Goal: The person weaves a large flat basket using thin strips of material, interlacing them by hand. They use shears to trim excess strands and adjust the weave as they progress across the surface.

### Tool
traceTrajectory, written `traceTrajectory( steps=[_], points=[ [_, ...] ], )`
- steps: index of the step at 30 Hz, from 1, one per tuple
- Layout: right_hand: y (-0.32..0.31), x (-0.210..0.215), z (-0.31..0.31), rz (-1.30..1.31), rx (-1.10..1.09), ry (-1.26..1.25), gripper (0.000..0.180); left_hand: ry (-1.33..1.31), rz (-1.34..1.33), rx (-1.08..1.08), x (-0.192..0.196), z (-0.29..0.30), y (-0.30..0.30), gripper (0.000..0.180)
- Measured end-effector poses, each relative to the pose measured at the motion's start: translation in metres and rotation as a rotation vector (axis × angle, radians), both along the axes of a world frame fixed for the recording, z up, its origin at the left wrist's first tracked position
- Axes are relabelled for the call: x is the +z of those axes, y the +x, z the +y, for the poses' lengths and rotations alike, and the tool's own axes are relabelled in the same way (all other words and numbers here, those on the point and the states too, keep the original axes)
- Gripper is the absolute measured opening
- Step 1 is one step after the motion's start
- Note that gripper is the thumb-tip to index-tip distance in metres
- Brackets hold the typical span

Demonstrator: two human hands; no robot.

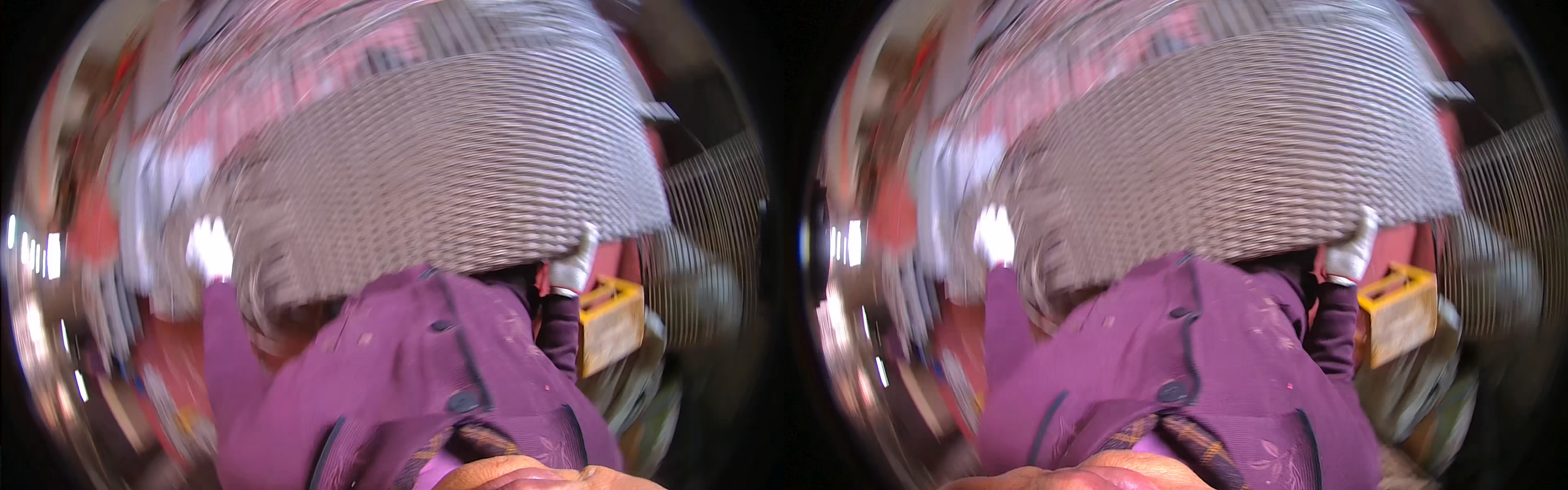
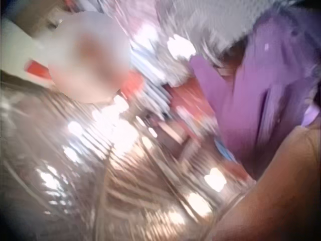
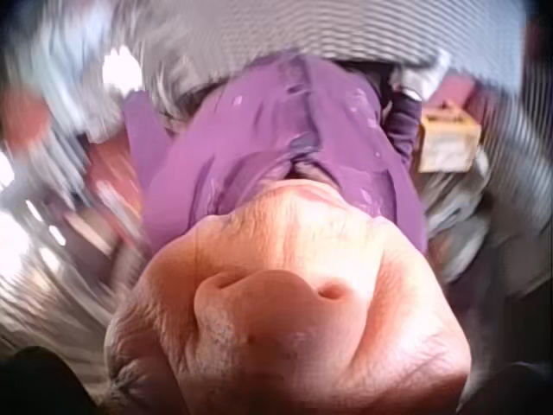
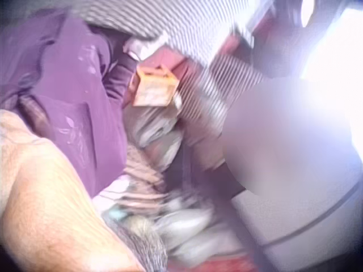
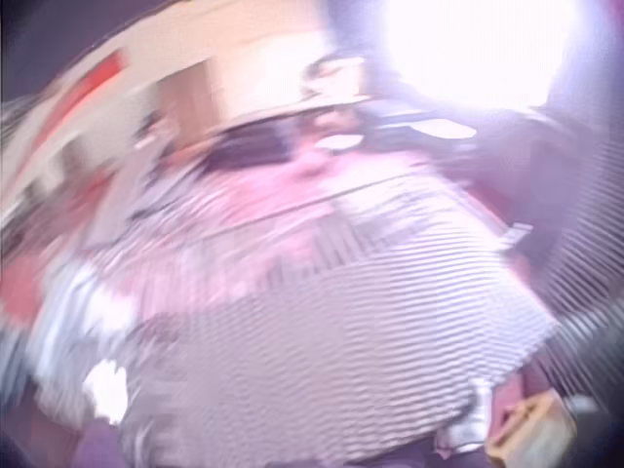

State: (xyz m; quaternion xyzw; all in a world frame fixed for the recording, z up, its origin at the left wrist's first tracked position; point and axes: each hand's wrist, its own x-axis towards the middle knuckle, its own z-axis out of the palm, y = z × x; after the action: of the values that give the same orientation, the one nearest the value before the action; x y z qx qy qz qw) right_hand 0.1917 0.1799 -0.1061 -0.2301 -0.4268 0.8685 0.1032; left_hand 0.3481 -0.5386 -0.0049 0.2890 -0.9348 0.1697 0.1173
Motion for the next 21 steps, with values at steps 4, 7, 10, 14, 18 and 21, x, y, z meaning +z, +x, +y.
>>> traceTrajectory(
  steps=[4, 7, 10, 14, 18, 21],
  points=[
    [-0.012, 0.011, 0.006, -0.051, 0.094, -0.217, 0.049, 0.123, -0.035, 0.629, -0.026, -0.049, 0.110, 0.068],
    [-0.010, 0.029, 0.003, -0.010, 0.009, -0.041, 0.045, 0.486, 0.218, 0.859, -0.046, -0.082, 0.162, 0.081],
    [-0.009, 0.046, -0.007, 0.191, 0.057, 0.719, 0.036, 0.601, 0.414, 0.845, -0.053, -0.096, 0.184, 0.090],
    [-0.018, 0.067, -0.012, 0.135, 0.040, 0.316, 0.031, 0.600, 0.621, 0.784, -0.053, -0.091, 0.184, 0.089],
    [-0.027, 0.064, -0.006, 0.081, 0.041, 0.231, 0.029, 0.556, 0.696, 0.735, -0.055, -0.068, 0.183, 0.083],
    [-0.035, 0.046, 0.003, 0.177, 0.093, 0.401, 0.032, 0.495, 0.747, 0.762, -0.056, -0.050, 0.183, 0.077]
  ],
)
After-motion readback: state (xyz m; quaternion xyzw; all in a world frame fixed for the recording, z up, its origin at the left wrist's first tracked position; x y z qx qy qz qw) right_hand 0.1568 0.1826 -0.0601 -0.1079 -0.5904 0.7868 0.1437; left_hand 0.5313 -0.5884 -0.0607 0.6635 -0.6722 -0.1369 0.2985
